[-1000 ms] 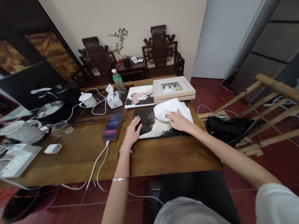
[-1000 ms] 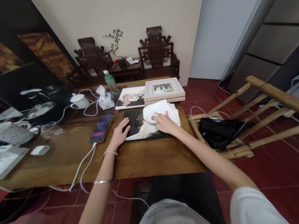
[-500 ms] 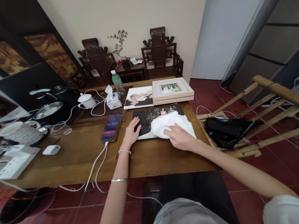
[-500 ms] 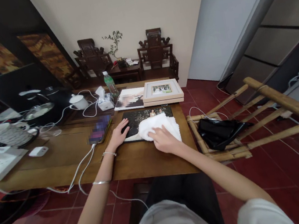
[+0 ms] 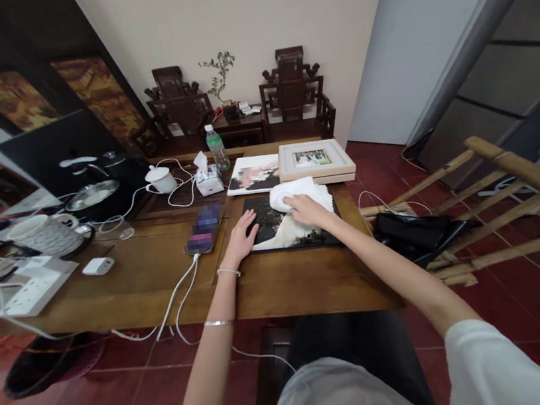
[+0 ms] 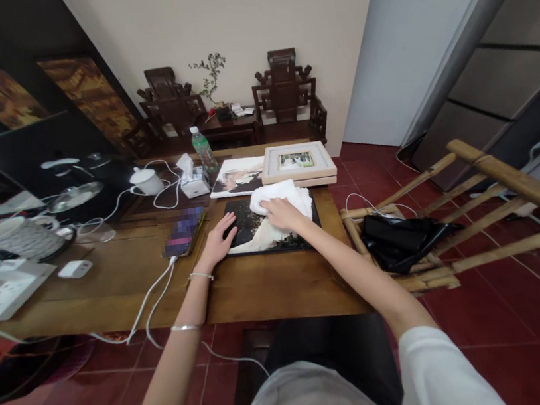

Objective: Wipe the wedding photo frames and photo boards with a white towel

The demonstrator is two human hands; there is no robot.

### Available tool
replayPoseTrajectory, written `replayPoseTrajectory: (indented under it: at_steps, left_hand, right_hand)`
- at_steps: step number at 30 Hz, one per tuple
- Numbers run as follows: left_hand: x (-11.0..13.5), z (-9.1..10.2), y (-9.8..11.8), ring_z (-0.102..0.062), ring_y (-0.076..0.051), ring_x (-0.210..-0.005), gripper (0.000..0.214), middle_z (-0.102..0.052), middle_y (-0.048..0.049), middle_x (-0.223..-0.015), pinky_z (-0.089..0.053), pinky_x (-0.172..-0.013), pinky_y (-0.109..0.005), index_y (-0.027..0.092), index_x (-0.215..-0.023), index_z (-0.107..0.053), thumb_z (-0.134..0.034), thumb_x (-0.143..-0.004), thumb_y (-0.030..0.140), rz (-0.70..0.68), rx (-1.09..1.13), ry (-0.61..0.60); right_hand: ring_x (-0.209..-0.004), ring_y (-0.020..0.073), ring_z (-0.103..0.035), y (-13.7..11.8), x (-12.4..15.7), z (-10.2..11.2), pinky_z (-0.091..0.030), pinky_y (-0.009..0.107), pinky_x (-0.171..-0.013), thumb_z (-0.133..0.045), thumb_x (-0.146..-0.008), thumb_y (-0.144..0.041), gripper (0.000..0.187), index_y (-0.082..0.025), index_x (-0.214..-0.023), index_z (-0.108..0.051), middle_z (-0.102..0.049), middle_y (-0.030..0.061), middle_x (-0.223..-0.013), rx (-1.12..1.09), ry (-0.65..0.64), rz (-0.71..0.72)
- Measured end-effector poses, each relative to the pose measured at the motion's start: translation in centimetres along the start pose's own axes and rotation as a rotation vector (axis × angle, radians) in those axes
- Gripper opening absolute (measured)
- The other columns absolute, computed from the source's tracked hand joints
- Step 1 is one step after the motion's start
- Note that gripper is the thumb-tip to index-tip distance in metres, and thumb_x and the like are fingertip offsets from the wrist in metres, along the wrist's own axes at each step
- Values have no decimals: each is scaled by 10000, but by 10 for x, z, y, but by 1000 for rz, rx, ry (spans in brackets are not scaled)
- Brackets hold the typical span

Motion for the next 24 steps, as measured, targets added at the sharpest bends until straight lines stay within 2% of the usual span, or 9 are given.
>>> replayPoseTrajectory:
  at_steps: [6,9,12,16,20,24]
  left_hand:
    - [0,0,1,-402,-242,-1334,426,-504,-113,-1384,-294,-1126,-453,157,-1248,-572,-436,-899,359,4,4,1]
    - [1,0,2,-397,-237,-1337,440,-498,-117,-1389,-290,-1130,-440,150,-1268,-553,-429,-903,362,1,3,6]
    - [1,0,3,-395,-232,-1339,443,-500,-110,-1388,-288,-1132,-430,154,-1280,-543,-426,-909,366,-3,5,2]
    - [1,0,2,-398,-235,-1337,429,-505,-120,-1382,-295,-1128,-437,144,-1244,-573,-416,-915,371,-5,1,3]
    - [1,-1,0,-395,-227,-1339,429,-506,-124,-1380,-299,-1127,-431,133,-1245,-572,-408,-919,359,-4,-9,-1]
    - [1,-1,-1,-408,-231,-1330,420,-510,-133,-1374,-303,-1126,-434,125,-1239,-577,-409,-918,338,-11,-1,11]
  right_hand:
    - [-982,267,-570,-51,73,-10,-354,430,-920,-372,-767,-49,388,-159,-1070,-588,-634,148,-1046,-52,-20,90]
    - [-1216,307,-448,-78,112,-14,-264,524,-1019,-406,-758,-60,424,-160,-1131,-579,-563,193,-1232,-56,-36,95]
    - [-1277,318,-392,-96,129,-17,-248,554,-1032,-440,-753,-87,420,-181,-1136,-583,-547,195,-1267,-60,-76,123]
    - [-1189,312,-478,-92,110,-10,-310,515,-995,-421,-774,-106,400,-186,-1132,-582,-578,186,-1223,-48,-58,112]
    - [-968,288,-590,-64,61,-2,-408,401,-828,-387,-806,-118,361,-198,-1089,-597,-646,146,-1050,-25,-54,39]
    - [-942,280,-601,-33,12,2,-407,337,-756,-401,-806,-116,371,-195,-1121,-582,-652,137,-1051,-6,-47,-9]
Point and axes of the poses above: each hand's wrist, its own x-axis away from the middle knuckle, its own z-axis out of the back of the hand, y = z × x, the point moved 8 cm from there along -x, towards the middle knuckle
